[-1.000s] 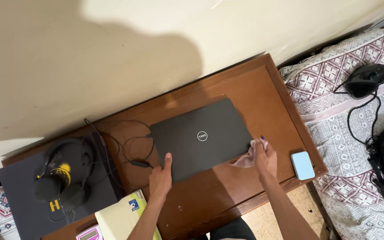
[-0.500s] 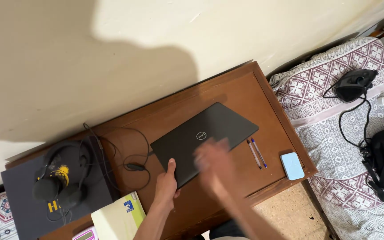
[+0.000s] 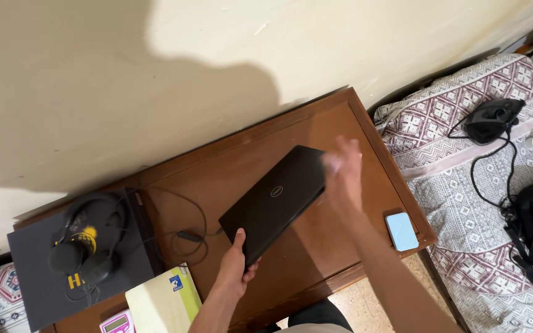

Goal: Cleaning a laptop and headphones with a cloth and organizing items on a desk.

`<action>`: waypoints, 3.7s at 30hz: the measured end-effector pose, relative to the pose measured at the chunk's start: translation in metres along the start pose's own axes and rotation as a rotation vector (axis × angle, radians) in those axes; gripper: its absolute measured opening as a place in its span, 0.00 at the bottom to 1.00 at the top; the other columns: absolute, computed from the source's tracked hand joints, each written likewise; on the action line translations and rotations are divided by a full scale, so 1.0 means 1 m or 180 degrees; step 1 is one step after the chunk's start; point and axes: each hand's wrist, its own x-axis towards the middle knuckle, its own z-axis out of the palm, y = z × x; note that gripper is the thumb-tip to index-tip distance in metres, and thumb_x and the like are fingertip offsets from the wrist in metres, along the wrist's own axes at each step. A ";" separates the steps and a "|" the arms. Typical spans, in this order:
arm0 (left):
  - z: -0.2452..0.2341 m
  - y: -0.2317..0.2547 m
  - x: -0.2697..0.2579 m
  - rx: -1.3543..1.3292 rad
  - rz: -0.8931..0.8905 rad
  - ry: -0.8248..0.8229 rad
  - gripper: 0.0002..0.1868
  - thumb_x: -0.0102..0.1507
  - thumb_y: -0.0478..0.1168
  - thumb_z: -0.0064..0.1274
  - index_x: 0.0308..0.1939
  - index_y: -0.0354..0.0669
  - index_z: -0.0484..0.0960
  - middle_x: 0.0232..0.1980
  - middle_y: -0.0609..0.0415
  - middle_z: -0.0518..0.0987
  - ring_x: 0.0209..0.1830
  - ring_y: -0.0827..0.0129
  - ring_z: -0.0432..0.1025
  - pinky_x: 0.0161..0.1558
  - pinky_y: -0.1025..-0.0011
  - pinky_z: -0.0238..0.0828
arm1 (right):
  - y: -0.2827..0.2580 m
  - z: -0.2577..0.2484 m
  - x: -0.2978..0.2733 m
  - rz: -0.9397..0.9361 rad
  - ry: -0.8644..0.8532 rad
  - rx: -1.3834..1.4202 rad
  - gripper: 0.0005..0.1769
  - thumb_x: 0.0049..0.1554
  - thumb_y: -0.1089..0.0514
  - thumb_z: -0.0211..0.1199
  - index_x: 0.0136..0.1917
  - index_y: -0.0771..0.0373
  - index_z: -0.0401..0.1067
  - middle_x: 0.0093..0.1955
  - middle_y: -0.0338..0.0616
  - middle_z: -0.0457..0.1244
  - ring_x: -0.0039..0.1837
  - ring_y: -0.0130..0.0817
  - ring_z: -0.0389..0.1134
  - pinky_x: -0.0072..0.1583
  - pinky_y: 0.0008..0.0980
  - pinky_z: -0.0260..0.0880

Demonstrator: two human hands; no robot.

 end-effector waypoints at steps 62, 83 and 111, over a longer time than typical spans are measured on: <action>-0.051 0.007 0.064 0.2119 0.0364 0.2075 0.36 0.65 0.67 0.49 0.50 0.35 0.86 0.49 0.36 0.86 0.49 0.46 0.82 0.58 0.54 0.75 | 0.030 0.019 -0.203 0.2142 -0.1217 0.1853 0.48 0.54 0.62 0.61 0.83 0.54 0.45 0.76 0.54 0.56 0.75 0.45 0.58 0.69 0.39 0.59; -0.069 0.143 0.024 0.1040 0.0229 0.0618 0.12 0.65 0.49 0.52 0.32 0.47 0.76 0.20 0.55 0.62 0.10 0.72 0.55 0.13 0.74 0.49 | -0.021 -0.002 -0.147 0.0608 -0.2561 -0.0783 0.31 0.57 0.49 0.59 0.74 0.42 0.64 0.49 0.42 0.64 0.57 0.47 0.67 0.45 0.47 0.76; -0.001 0.228 -0.015 0.3134 0.3973 0.1721 0.10 0.69 0.38 0.56 0.54 0.45 0.84 0.55 0.47 0.80 0.33 0.52 0.76 0.40 0.61 0.74 | 0.005 0.074 -0.141 0.0184 -0.0830 0.1191 0.29 0.61 0.70 0.51 0.75 0.72 0.58 0.78 0.58 0.55 0.79 0.49 0.52 0.78 0.40 0.45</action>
